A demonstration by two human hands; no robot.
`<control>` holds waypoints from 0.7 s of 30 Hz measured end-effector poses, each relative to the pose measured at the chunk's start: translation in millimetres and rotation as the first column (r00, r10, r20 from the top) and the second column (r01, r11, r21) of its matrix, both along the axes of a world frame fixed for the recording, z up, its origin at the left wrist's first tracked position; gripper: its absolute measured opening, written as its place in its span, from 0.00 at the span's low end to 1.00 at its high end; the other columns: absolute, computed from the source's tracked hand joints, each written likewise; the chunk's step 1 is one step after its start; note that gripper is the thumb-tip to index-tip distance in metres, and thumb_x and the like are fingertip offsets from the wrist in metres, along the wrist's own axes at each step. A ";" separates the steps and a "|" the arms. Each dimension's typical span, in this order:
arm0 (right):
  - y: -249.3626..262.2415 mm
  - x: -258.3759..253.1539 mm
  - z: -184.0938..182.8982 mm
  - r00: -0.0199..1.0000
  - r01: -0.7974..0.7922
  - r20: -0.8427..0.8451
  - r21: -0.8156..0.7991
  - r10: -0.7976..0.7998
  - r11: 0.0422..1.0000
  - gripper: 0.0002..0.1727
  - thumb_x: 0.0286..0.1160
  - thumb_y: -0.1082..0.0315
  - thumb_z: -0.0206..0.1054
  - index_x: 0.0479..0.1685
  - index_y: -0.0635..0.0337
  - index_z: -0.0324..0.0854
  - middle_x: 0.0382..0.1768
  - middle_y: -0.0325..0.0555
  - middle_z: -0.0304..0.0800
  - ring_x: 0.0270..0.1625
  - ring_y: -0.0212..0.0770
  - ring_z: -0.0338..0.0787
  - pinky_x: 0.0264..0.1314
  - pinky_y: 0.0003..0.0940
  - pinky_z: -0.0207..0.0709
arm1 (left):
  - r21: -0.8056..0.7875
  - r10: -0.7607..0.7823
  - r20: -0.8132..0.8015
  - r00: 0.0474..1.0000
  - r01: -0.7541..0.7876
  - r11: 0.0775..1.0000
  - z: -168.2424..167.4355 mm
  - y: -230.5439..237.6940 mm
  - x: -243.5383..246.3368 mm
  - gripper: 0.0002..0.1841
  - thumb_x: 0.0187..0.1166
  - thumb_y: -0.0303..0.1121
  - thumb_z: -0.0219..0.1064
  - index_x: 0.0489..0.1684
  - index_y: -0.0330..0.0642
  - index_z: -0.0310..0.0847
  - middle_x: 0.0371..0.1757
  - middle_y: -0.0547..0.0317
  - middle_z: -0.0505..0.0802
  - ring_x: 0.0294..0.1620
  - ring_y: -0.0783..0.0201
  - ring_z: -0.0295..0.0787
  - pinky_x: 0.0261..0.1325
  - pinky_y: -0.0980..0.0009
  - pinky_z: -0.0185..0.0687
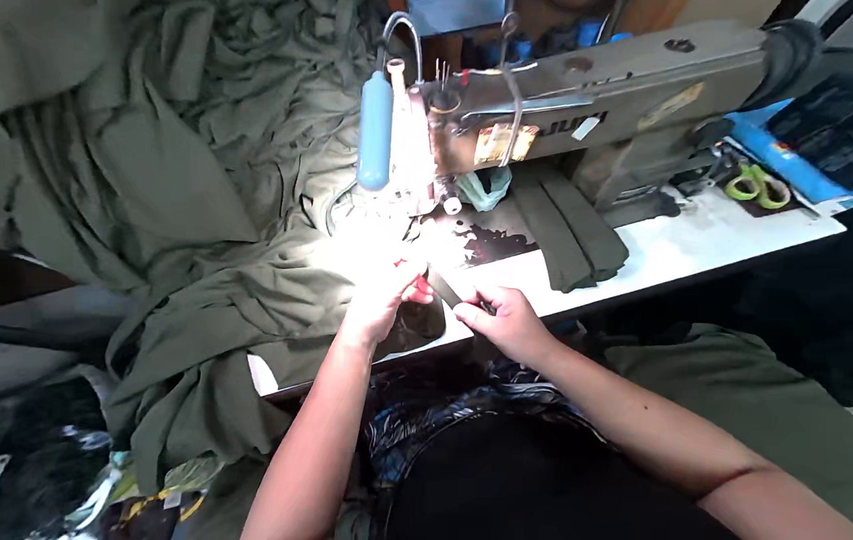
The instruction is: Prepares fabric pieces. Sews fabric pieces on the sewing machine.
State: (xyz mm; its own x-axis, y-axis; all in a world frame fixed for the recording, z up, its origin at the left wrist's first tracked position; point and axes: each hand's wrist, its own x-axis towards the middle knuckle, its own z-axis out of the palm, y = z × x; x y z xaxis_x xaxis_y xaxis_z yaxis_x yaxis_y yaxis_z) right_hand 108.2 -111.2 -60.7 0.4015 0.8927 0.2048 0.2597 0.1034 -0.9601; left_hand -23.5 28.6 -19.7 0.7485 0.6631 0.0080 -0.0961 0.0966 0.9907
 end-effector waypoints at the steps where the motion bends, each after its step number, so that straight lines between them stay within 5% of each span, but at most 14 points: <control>1: 2.2 0.5 -2.1 1.000 0.002 0.000 0.003 -0.002 1.000 0.05 0.72 0.72 0.71 0.30 0.61 0.84 0.22 0.27 0.81 0.26 0.14 0.76 0.33 0.12 0.71 | -0.014 0.005 0.003 1.000 -0.005 1.000 -2.0 2.3 0.0 0.12 0.83 0.21 0.53 0.35 0.47 0.80 0.20 0.70 0.89 0.18 0.75 0.86 0.31 0.78 0.89; 5: 11.4 3.1 -5.4 0.999 -0.035 -0.009 0.016 0.035 0.999 0.09 0.69 0.74 0.73 0.24 0.56 0.80 0.17 0.25 0.74 0.20 0.15 0.70 0.25 0.11 0.65 | -0.037 0.005 0.013 1.000 -0.004 0.999 -5.2 13.2 2.3 0.13 0.83 0.21 0.54 0.33 0.47 0.81 0.21 0.70 0.89 0.20 0.77 0.85 0.32 0.81 0.86; 11: 17.5 7.4 -12.3 0.999 -0.043 0.024 -0.031 0.044 0.999 0.09 0.72 0.74 0.70 0.24 0.58 0.80 0.16 0.26 0.72 0.20 0.16 0.70 0.25 0.13 0.66 | 0.023 -0.017 -0.008 1.000 0.017 1.000 -10.9 26.1 6.7 0.12 0.79 0.18 0.56 0.34 0.45 0.82 0.22 0.71 0.90 0.23 0.78 0.87 0.32 0.81 0.87; 16: 22.4 12.5 -10.0 0.974 -0.108 0.176 -0.187 0.142 0.976 0.09 0.76 0.71 0.68 0.27 0.64 0.81 0.19 0.35 0.73 0.24 0.24 0.71 0.30 0.23 0.66 | 0.250 -0.010 -0.250 0.968 0.074 0.965 -5.8 35.0 6.9 0.06 0.79 0.22 0.60 0.39 0.43 0.82 0.29 0.75 0.90 0.31 0.82 0.87 0.42 0.81 0.86; 17: 25.9 14.4 -8.3 0.956 -0.127 0.229 -0.238 0.182 0.963 0.07 0.77 0.71 0.68 0.33 0.66 0.84 0.23 0.41 0.78 0.28 0.31 0.76 0.33 0.30 0.71 | 0.391 0.015 -0.359 0.933 0.136 0.910 -5.7 41.2 8.1 0.04 0.81 0.25 0.62 0.40 0.38 0.83 0.31 0.70 0.89 0.33 0.80 0.85 0.44 0.79 0.84; 19: 32.9 17.6 -2.6 0.912 -0.179 0.283 -0.376 0.297 0.909 0.11 0.81 0.71 0.66 0.53 0.68 0.87 0.40 0.54 0.90 0.42 0.44 0.88 0.49 0.44 0.81 | 0.646 0.122 -0.542 0.832 0.320 0.693 -7.7 51.8 9.1 0.13 0.83 0.31 0.64 0.43 0.26 0.86 0.37 0.44 0.90 0.42 0.54 0.88 0.51 0.52 0.81; 21: 36.5 22.0 2.4 0.871 -0.232 0.281 -0.486 0.402 0.843 0.16 0.85 0.70 0.61 0.64 0.67 0.85 0.54 0.58 0.92 0.57 0.49 0.91 0.65 0.50 0.81 | 0.740 0.195 -0.566 0.801 0.390 0.548 -12.1 48.9 3.7 0.16 0.86 0.35 0.60 0.47 0.28 0.87 0.43 0.36 0.91 0.48 0.42 0.90 0.54 0.40 0.80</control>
State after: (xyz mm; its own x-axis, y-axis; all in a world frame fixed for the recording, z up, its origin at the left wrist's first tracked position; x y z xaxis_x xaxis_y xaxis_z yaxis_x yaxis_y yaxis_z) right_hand 130.2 -74.7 -58.3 0.0541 0.9870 -0.1512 0.6174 -0.1521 -0.7718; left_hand -19.8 77.6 -31.8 0.8617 0.5026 0.0699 0.4106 -0.7716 0.4858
